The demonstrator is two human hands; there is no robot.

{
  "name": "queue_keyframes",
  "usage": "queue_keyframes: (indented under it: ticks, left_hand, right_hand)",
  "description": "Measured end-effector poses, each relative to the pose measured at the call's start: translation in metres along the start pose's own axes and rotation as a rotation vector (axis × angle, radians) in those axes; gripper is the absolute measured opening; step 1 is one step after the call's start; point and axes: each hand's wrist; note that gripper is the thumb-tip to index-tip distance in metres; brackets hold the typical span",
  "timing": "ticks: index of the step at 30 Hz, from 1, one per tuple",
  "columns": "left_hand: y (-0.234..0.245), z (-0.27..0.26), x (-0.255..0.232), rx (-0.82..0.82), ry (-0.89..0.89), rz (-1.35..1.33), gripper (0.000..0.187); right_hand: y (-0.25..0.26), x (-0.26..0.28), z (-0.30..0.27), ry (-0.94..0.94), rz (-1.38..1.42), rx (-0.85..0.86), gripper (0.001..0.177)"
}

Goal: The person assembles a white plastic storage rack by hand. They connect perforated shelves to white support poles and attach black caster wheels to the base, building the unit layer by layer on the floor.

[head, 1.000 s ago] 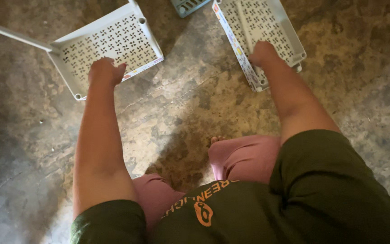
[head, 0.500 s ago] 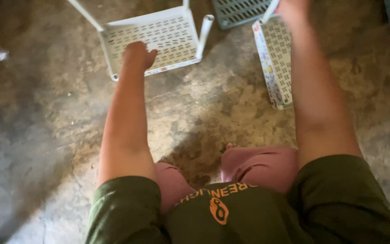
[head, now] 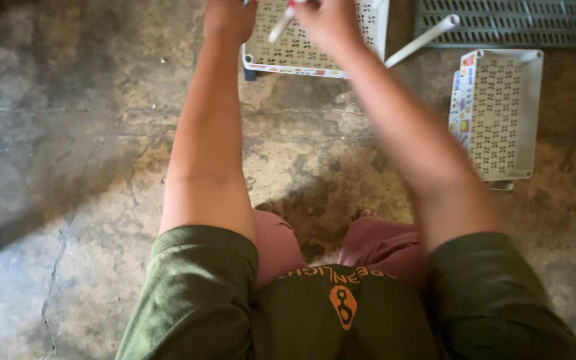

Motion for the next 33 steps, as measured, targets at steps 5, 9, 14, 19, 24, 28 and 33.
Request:
queue_keyframes:
  ticks: [5, 9, 14, 19, 24, 28, 33]
  left_hand:
    - [-0.008, 0.001, 0.018, 0.011, 0.018, -0.002, 0.039]
    - [-0.010, -0.004, 0.029, 0.097, 0.086, -0.023, 0.041]
    - [0.003, -0.012, 0.020, 0.107, 0.179, -0.107, 0.040]
    - [0.004, -0.015, 0.018, 0.192, 0.249, -0.109, 0.031]
    - [-0.012, -0.011, 0.043, 0.117, 0.165, -0.123, 0.029]
    - [-0.022, -0.009, 0.054, 0.324, 0.104, 0.116, 0.029]
    - [-0.015, -0.035, 0.040, 0.932, 0.107, 0.472, 0.043]
  right_hand:
    - [-0.086, 0.006, -0.011, 0.018, 0.061, 0.026, 0.021]
    - [-0.106, -0.006, -0.011, -0.047, 0.077, 0.066, 0.021]
    - [-0.105, -0.005, -0.004, -0.064, 0.013, 0.086, 0.022]
    - [-0.108, 0.005, -0.002, -0.152, -0.351, 0.344, 0.027]
    - [-0.115, 0.014, 0.001, -0.087, -0.275, 0.248, 0.021]
    - [-0.115, 0.023, -0.002, -0.130, -0.275, 0.244, 0.019]
    - [-0.083, 0.031, -0.013, -0.074, -0.248, 0.241, 0.039]
Point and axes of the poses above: each hand's wrist, its own z-axis towards the middle knuckle, its own y-axis out of the back of the hand, x = y × z, and after that the axes turned 7 degrees about x, right-handed
